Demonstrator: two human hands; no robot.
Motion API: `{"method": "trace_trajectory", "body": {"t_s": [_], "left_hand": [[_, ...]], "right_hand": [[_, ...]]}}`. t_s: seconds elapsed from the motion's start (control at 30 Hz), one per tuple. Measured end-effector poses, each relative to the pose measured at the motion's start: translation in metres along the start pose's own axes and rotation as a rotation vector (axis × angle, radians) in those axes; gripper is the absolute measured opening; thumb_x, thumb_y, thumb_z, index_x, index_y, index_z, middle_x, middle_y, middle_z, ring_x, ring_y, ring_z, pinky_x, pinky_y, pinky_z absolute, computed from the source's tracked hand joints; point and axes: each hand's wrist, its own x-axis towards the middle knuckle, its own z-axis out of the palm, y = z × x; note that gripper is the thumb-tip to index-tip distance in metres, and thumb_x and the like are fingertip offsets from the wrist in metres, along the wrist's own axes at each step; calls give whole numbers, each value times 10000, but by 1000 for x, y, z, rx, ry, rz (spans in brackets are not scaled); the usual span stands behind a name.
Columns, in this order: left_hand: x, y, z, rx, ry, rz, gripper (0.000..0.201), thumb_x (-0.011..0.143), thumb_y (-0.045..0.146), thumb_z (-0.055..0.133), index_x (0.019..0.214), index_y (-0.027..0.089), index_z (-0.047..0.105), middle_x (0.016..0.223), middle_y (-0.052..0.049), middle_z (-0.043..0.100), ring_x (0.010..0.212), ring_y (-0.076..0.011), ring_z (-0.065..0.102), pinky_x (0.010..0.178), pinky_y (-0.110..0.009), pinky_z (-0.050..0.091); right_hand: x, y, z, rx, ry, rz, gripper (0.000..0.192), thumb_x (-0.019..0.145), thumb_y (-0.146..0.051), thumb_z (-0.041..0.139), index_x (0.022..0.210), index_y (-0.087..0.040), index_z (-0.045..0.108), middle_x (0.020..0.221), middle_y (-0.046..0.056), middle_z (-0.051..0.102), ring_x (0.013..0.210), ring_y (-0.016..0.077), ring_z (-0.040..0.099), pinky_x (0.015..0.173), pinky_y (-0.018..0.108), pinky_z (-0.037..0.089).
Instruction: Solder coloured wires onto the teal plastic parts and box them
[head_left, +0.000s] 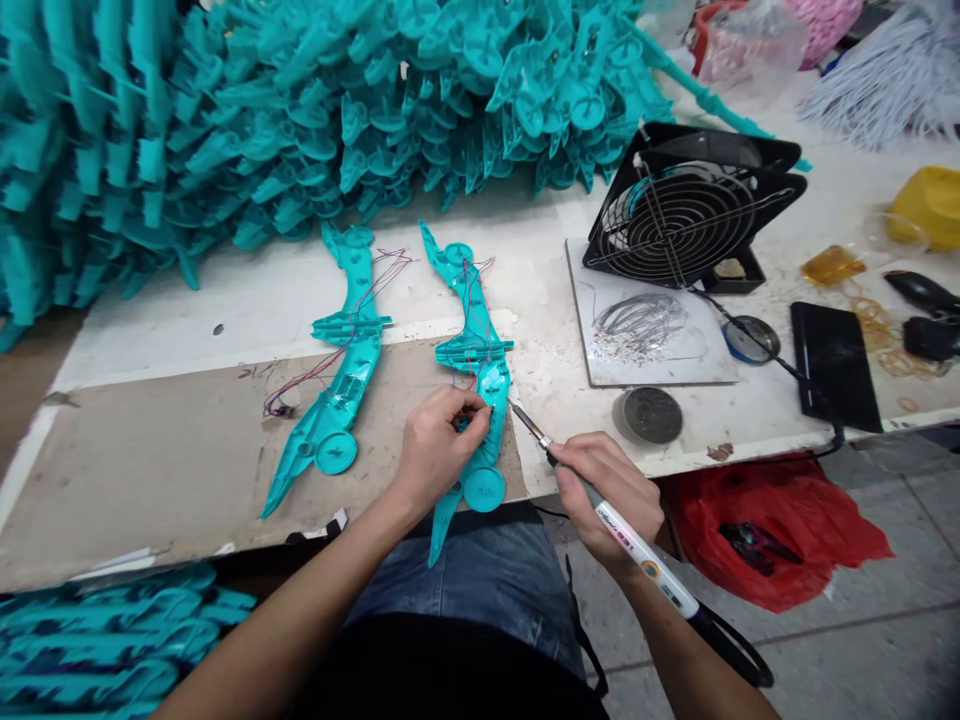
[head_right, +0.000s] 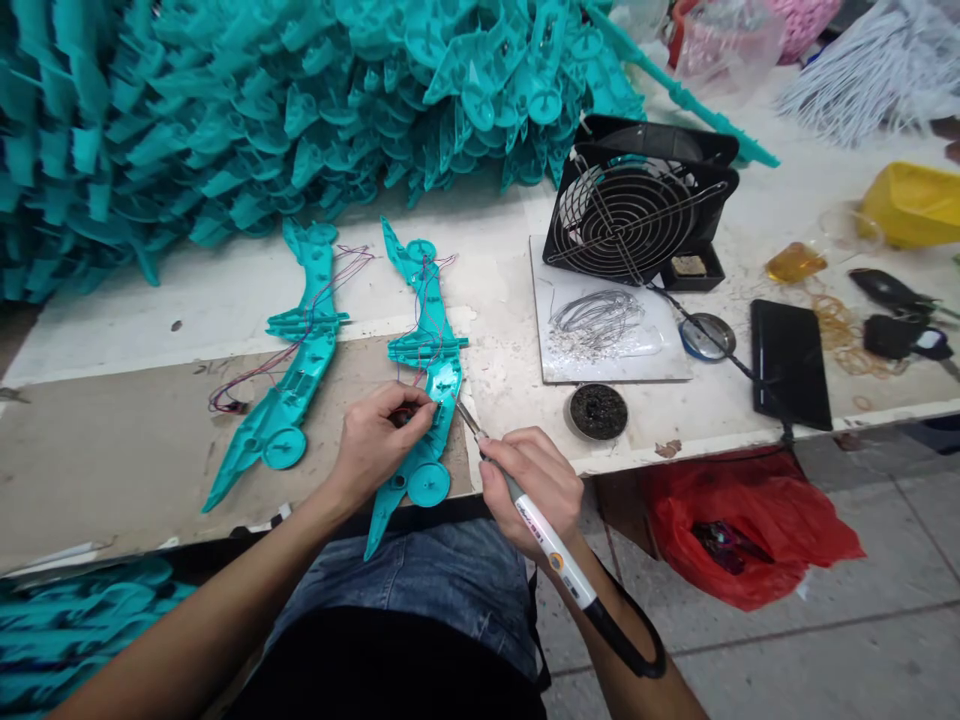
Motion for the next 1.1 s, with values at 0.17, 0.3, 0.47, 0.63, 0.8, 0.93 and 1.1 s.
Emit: {"method": "trace_trajectory", "body": {"t_s": [0.17,0.3,0.47,0.63,0.8,0.93,1.1], "left_hand": [[0,-2,1,-5,-7,-4,116,823,216,594,741,179,665,751,-20,669,672,-138,593,642,-263,457],[0,-2,2,3,-12,-2,111,821,213,592,741,180,663,758,-22,673,689,-144,604,657,-269,461],[0,0,3,-1,2,11,99,820,199,590,752,180,660,759,-19,670,684,-142,596,657,-267,454],[0,0,6,31,6,30,107,824,189,581,738,185,645,746,-12,659,694,-145,600,667,-267,458],[-4,6,-1,74,0,54,114,859,237,580,916,185,663,844,-39,672,763,-164,619,706,-280,492],[-22,22,-20,182,-66,114,472,873,330,598,1319,197,518,1083,-104,658,972,-236,633,850,-360,514],[-63,25,-35,256,-181,150,626,877,365,587,1437,179,378,1226,-153,619,1137,-303,584,962,-447,485]], "right_hand": [[-1,-1,-1,3,16,21,309,793,-60,597,1043,-206,704,787,48,690,732,179,634,639,336,547],[-2,-3,0,4,26,29,315,800,-58,593,1058,-206,698,800,47,691,741,179,634,647,338,543],[-3,-5,0,12,51,55,304,803,-46,596,1044,-201,694,806,52,688,765,180,631,664,339,546],[-5,-6,-2,-23,79,71,259,820,-80,591,1020,-199,704,803,56,697,751,183,644,654,336,552],[-9,-4,-8,-58,147,61,262,817,-81,594,1021,-198,710,813,58,705,745,186,653,648,335,552],[-12,-5,-13,-77,170,80,281,811,-71,596,1028,-206,714,858,53,711,778,186,664,677,330,556],[-15,-8,-11,-52,181,71,280,816,-70,595,1030,-209,713,861,52,704,771,185,660,669,329,553]]}}
